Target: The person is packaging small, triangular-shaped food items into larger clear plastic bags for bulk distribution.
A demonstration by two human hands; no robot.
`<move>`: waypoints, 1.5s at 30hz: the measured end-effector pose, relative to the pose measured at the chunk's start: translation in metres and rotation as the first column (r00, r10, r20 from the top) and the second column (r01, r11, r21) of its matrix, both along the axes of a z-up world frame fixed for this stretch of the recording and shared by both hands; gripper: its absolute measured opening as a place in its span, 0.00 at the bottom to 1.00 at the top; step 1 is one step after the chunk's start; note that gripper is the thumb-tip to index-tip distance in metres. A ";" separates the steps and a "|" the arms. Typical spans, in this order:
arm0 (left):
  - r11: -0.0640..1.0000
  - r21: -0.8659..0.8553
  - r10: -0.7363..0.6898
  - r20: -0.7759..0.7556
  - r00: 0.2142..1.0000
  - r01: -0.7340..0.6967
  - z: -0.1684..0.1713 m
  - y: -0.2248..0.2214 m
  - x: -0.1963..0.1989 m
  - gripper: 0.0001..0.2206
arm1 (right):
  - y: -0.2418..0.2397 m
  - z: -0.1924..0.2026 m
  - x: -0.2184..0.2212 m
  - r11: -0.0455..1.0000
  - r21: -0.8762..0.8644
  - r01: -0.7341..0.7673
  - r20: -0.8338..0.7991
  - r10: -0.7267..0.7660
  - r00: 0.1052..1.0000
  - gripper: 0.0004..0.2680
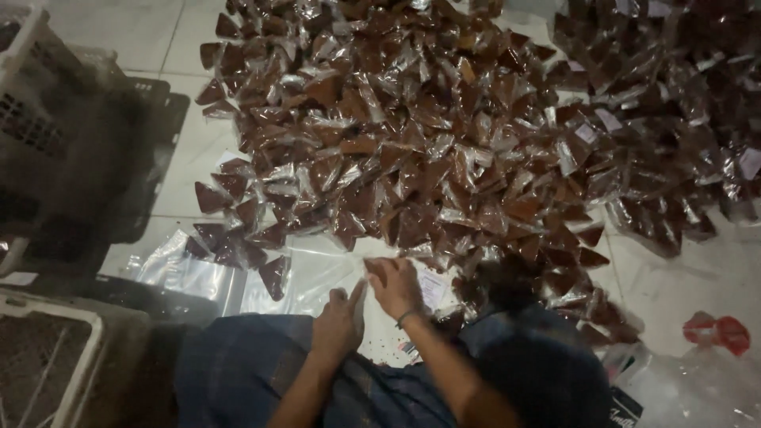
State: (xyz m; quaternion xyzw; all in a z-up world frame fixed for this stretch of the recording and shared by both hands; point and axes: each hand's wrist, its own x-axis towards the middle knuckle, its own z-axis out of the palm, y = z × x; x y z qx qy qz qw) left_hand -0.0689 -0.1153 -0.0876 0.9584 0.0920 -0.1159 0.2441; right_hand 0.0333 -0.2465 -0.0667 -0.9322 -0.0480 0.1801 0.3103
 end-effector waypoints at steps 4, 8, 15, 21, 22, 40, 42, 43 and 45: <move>0.996 -0.015 0.090 0.082 0.993 -0.089 -0.004 -0.002 -0.009 0.22 | -0.001 0.010 -0.024 0.973 0.111 -0.204 0.398 0.145 0.906 0.13; 0.997 0.017 0.075 0.192 0.979 -0.079 -0.019 0.007 -0.009 0.14 | -0.011 -0.045 -0.031 0.959 -0.163 -0.231 0.548 0.283 0.787 0.16; 0.995 -0.049 0.094 0.341 0.935 -0.082 -0.023 0.020 -0.007 0.18 | -0.035 -0.004 -0.040 0.749 0.575 -0.330 0.268 0.208 0.941 0.24; 0.948 -0.319 0.064 0.203 0.977 0.004 0.005 0.002 -0.001 0.32 | -0.049 0.014 -0.063 0.921 0.188 -0.340 0.201 0.303 0.932 0.27; 0.933 -0.359 0.078 0.204 0.976 0.000 0.017 0.000 0.000 0.33 | -0.047 0.006 -0.062 0.941 0.228 -0.251 0.270 0.186 0.945 0.24; 0.978 -0.057 -0.185 0.221 0.958 0.202 0.060 0.006 0.001 0.05 | -0.009 -0.032 -0.054 0.948 0.313 -0.060 0.024 0.055 0.998 0.20; 0.973 -0.081 -0.190 0.249 0.950 0.215 0.040 0.004 -0.001 0.08 | -0.012 -0.046 -0.044 0.964 0.263 -0.041 0.027 0.035 0.999 0.22; 0.983 -0.058 -0.155 0.238 0.959 0.173 0.029 0.004 -0.002 0.07 | -0.011 -0.049 -0.041 0.989 0.117 -0.088 0.049 0.083 0.995 0.16; 0.991 -0.029 -0.118 0.234 0.965 0.129 0.017 0.010 -0.003 0.08 | -0.006 -0.020 -0.029 0.991 -0.028 -0.134 0.072 0.136 0.988 0.10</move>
